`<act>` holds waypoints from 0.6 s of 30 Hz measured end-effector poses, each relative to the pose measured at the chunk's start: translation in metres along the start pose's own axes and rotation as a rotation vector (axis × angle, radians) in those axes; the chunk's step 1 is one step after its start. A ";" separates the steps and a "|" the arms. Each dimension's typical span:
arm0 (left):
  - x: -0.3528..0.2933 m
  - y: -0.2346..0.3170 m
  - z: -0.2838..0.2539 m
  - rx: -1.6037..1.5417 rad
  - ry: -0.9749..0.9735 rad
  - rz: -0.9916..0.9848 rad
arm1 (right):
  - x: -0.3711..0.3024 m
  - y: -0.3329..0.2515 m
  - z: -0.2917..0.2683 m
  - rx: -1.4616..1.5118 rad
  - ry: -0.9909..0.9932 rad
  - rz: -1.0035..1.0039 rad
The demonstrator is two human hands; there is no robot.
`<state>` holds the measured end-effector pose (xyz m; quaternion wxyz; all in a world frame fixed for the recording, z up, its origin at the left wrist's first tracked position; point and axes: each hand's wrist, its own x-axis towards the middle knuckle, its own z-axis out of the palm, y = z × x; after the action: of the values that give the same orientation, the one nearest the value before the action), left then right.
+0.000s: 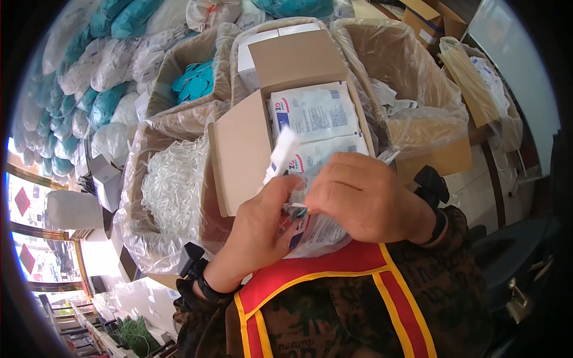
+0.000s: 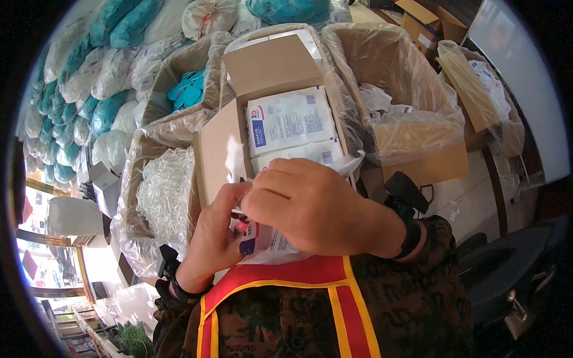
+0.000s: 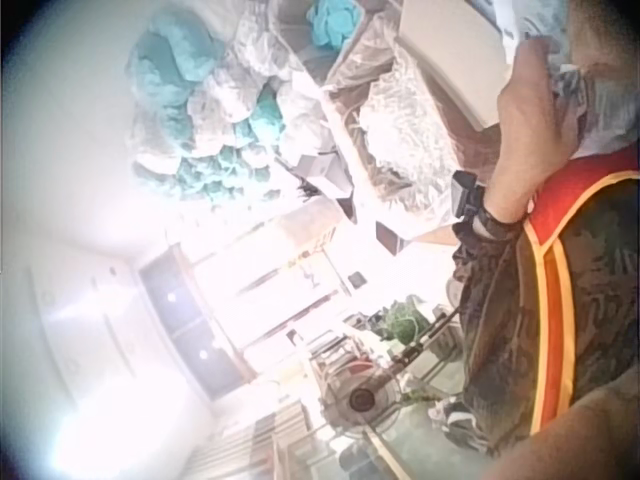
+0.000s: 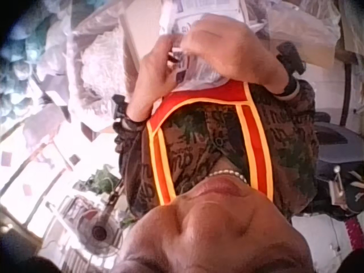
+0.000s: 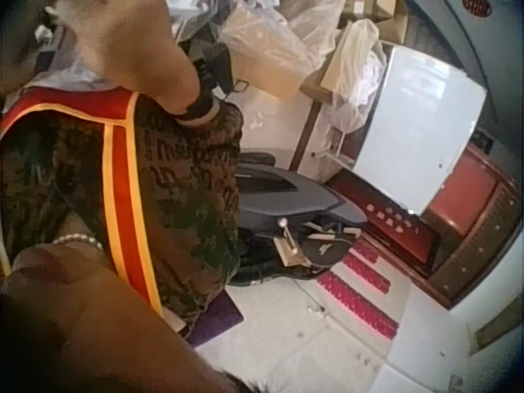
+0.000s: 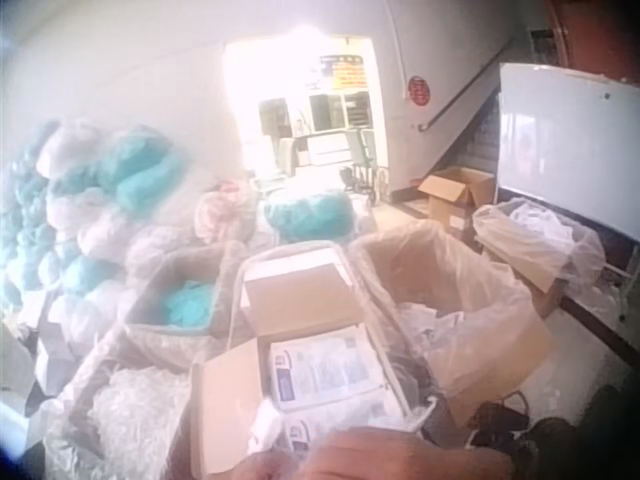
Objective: Unboxing and organizing individual face masks from larger retail boxes in a storage area.
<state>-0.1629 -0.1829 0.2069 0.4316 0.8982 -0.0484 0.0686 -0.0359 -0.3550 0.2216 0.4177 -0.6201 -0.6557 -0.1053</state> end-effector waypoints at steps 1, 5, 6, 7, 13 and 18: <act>0.001 -0.001 0.001 0.010 0.002 0.032 | 0.001 -0.003 0.002 0.018 0.002 0.014; -0.004 -0.020 0.012 -0.104 0.059 0.049 | -0.003 0.003 0.006 -0.004 -0.016 0.006; -0.006 -0.025 0.013 -0.143 0.138 0.090 | -0.001 0.004 0.003 -0.080 0.000 0.014; -0.008 -0.029 0.014 -0.182 0.218 0.131 | 0.001 0.006 -0.004 -0.155 0.016 0.022; -0.018 -0.055 0.015 -0.270 0.260 0.000 | -0.046 0.021 -0.025 0.016 -0.084 0.419; -0.009 -0.035 0.022 -0.751 0.149 -0.170 | -0.057 0.014 -0.021 0.230 -0.152 0.489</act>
<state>-0.1650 -0.1781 0.1649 0.7366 0.6712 0.0360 0.0750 -0.0214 -0.4078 0.1908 0.4480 -0.7145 -0.5238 0.1202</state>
